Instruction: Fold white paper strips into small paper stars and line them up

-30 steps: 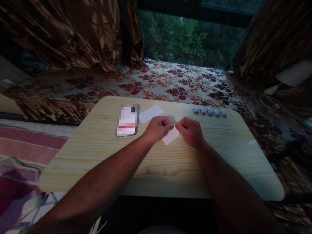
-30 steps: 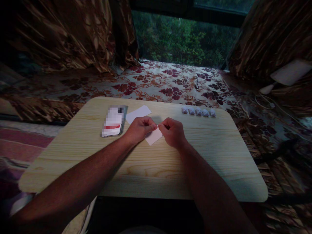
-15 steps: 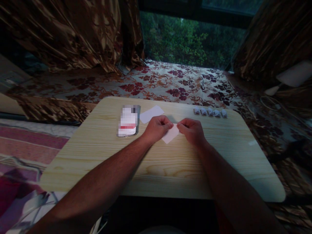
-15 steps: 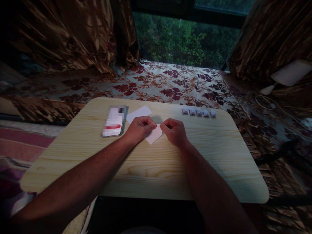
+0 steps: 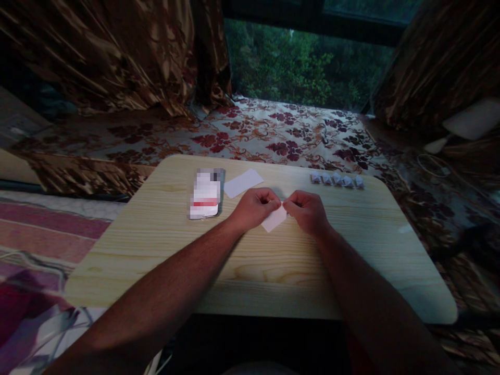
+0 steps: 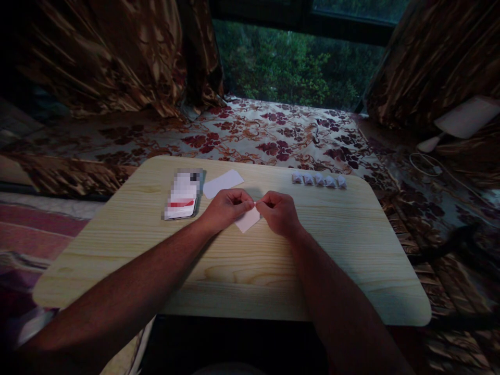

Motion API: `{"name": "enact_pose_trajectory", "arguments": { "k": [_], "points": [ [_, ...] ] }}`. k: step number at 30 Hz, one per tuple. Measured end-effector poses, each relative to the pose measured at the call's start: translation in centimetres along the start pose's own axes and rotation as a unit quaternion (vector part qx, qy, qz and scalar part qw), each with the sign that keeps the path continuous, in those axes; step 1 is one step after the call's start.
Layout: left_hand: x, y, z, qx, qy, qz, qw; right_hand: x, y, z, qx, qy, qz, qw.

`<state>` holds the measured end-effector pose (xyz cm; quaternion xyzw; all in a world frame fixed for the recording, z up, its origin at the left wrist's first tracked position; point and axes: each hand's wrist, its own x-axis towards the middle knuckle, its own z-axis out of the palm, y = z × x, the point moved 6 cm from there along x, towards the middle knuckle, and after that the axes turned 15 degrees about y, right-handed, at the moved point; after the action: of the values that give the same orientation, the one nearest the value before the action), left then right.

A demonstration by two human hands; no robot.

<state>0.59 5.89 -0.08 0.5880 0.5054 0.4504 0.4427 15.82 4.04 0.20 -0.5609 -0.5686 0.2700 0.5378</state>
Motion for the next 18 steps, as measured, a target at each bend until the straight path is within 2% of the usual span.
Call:
{"name": "enact_pose_trajectory", "arguments": {
  "k": [7,13,18],
  "points": [
    [0.19,-0.84,0.0,-0.01,0.022,-0.02,1.0,-0.23,-0.5,-0.01,-0.008,0.019,-0.027,0.999],
    [0.17,-0.89,0.04,-0.017,0.02,-0.033,0.999,-0.2,-0.91,-0.14,-0.029,0.025,-0.051,0.998],
    [0.18,-0.77,-0.19,-0.014,0.034,-0.042,0.998,-0.06,-0.39,-0.01,-0.013,0.009,-0.019,1.0]
  ]
}}
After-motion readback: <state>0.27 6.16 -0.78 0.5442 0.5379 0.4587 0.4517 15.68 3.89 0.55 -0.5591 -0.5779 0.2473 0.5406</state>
